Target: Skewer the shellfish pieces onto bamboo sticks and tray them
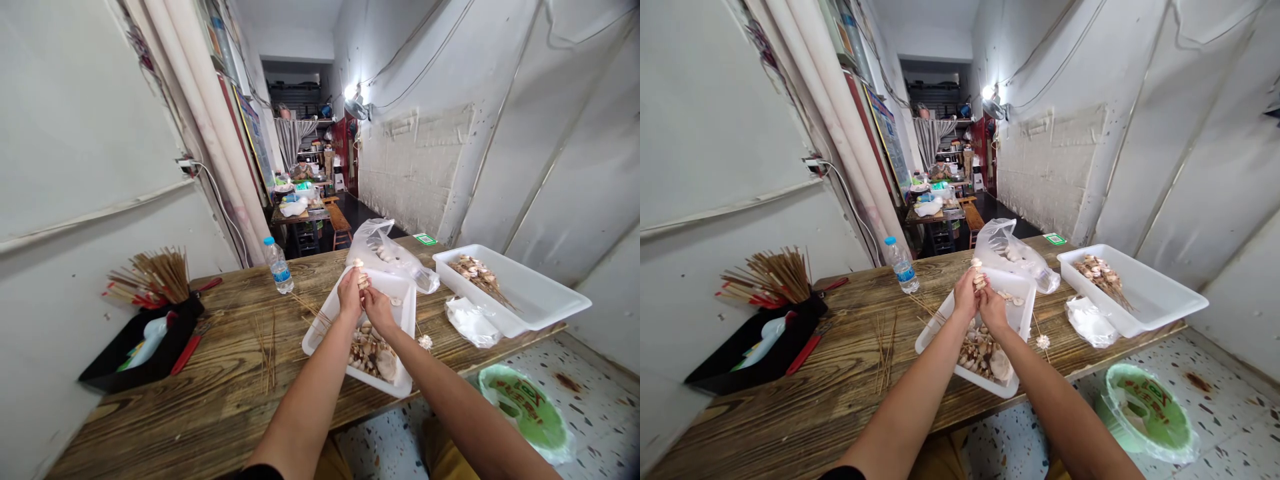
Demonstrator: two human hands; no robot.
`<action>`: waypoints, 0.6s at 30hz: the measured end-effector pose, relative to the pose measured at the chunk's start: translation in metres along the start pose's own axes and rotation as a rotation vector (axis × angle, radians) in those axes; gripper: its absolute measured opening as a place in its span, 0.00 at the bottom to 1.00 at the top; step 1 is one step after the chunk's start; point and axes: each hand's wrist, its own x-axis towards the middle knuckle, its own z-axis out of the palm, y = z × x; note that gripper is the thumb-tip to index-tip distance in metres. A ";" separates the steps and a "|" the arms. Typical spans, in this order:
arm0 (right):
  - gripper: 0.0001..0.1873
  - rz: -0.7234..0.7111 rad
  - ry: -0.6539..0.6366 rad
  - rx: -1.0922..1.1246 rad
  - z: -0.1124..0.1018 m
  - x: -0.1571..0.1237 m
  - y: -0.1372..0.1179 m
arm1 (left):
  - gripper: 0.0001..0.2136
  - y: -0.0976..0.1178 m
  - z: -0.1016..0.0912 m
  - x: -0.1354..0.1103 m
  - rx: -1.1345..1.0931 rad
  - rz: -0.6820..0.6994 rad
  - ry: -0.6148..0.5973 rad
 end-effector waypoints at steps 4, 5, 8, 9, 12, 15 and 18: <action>0.14 -0.014 -0.021 -0.013 0.001 -0.001 -0.001 | 0.20 0.001 0.000 0.003 -0.097 -0.022 0.020; 0.14 -0.017 -0.025 -0.018 0.001 -0.001 -0.002 | 0.20 0.002 0.000 0.003 -0.101 -0.020 0.032; 0.14 -0.036 -0.029 -0.043 0.001 -0.002 -0.003 | 0.19 0.003 0.000 0.003 -0.099 -0.012 0.069; 0.14 -0.039 -0.031 -0.055 0.001 -0.002 -0.003 | 0.18 0.004 0.000 0.003 -0.092 -0.014 0.081; 0.14 -0.030 -0.039 -0.091 0.001 -0.002 -0.002 | 0.13 0.005 -0.001 0.003 -0.059 -0.024 0.099; 0.14 -0.019 -0.038 -0.099 0.001 -0.002 -0.002 | 0.11 0.007 -0.001 0.002 -0.042 -0.040 0.093; 0.13 -0.028 -0.035 -0.072 0.001 -0.002 -0.002 | 0.13 0.007 -0.001 0.004 -0.061 -0.061 0.085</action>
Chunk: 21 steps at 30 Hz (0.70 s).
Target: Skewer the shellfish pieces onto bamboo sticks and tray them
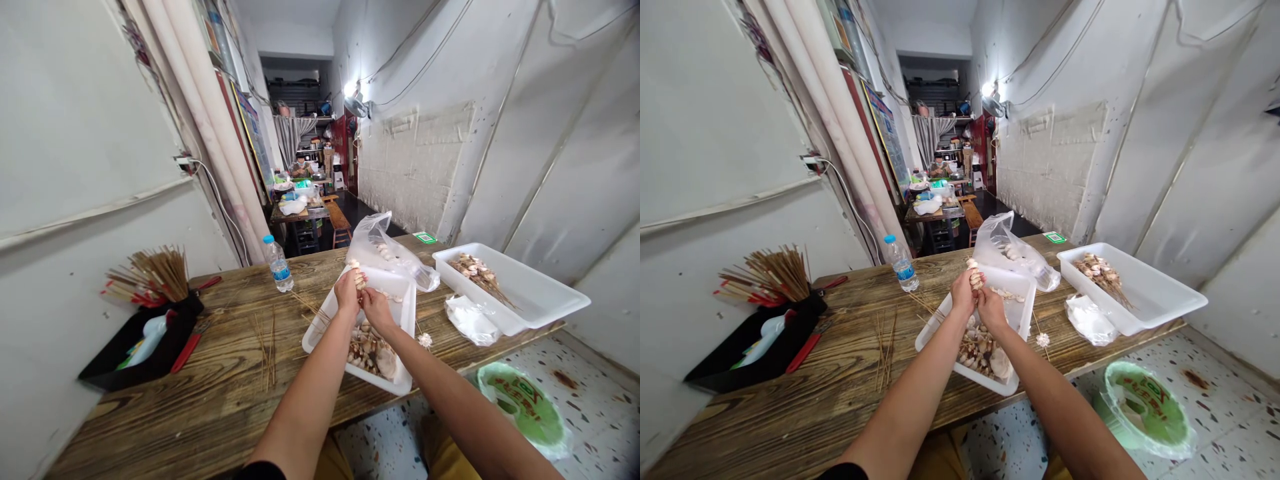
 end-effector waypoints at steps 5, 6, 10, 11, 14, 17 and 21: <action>0.14 -0.026 -0.046 0.009 0.002 0.000 0.000 | 0.15 0.001 -0.002 0.006 -0.061 0.016 -0.003; 0.14 -0.030 -0.060 0.011 0.003 0.000 0.000 | 0.15 0.001 -0.002 0.007 -0.056 0.024 0.009; 0.14 -0.035 -0.075 0.025 0.004 0.000 0.002 | 0.16 0.001 -0.002 0.007 -0.009 0.072 0.017; 0.14 -0.034 -0.070 0.029 0.004 0.000 0.003 | 0.16 0.001 -0.002 0.006 -0.009 0.075 0.011; 0.13 -0.046 -0.055 0.055 0.004 0.000 0.005 | 0.14 0.002 -0.001 0.003 -0.037 0.033 0.007; 0.12 -0.059 -0.054 0.086 0.004 0.001 0.007 | 0.12 0.005 0.000 0.002 -0.089 -0.032 0.015; 0.13 -0.049 -0.077 0.139 0.005 0.001 0.008 | 0.14 0.007 -0.001 0.006 -0.162 -0.023 0.006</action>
